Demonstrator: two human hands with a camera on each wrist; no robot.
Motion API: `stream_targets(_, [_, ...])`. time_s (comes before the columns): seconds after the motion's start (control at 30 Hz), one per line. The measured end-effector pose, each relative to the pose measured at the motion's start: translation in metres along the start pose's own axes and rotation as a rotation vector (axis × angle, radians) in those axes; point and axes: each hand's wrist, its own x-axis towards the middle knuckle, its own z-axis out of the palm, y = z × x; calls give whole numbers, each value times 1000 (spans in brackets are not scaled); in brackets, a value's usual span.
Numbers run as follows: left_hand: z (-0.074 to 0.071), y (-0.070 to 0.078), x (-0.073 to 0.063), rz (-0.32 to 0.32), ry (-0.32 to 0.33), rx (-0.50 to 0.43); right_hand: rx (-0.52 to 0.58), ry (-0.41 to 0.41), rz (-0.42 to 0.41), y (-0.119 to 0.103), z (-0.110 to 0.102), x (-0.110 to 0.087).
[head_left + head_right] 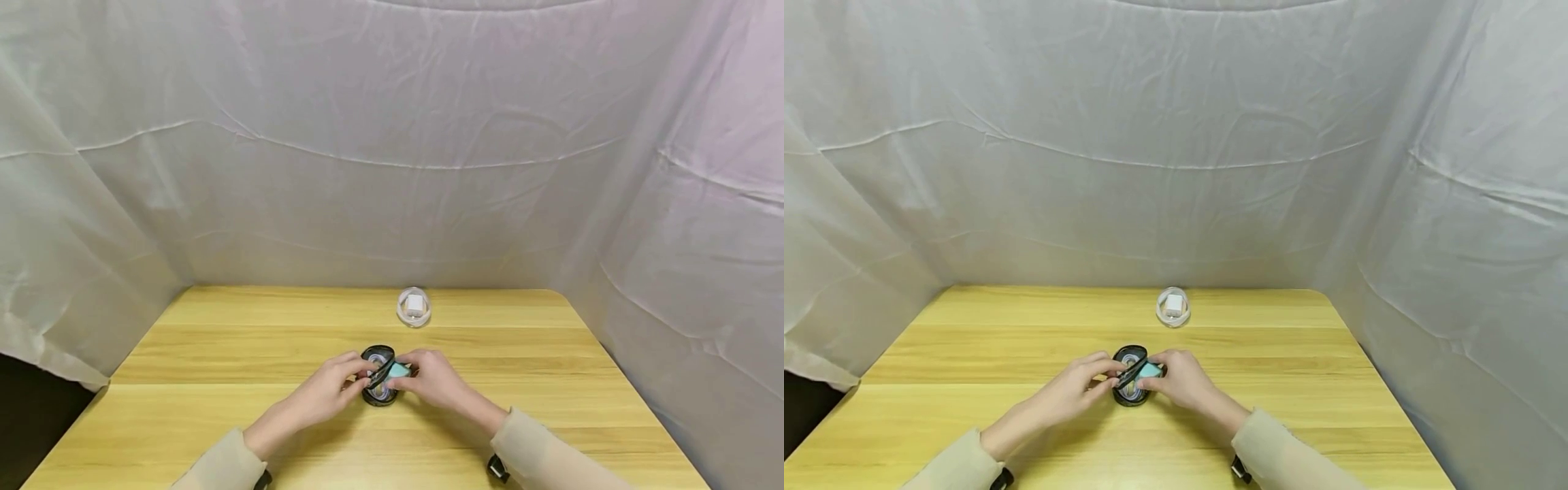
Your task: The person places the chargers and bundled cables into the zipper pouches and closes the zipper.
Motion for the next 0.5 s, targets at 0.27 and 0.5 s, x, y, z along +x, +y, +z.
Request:
stream_targets(0.27, [-1, 0, 1, 7, 6, 14, 105, -39, -13, 3, 0, -1])
stream_targets(0.5, [-1, 0, -1, 2, -1, -7, 174, -34, 64, -2, 3, 2])
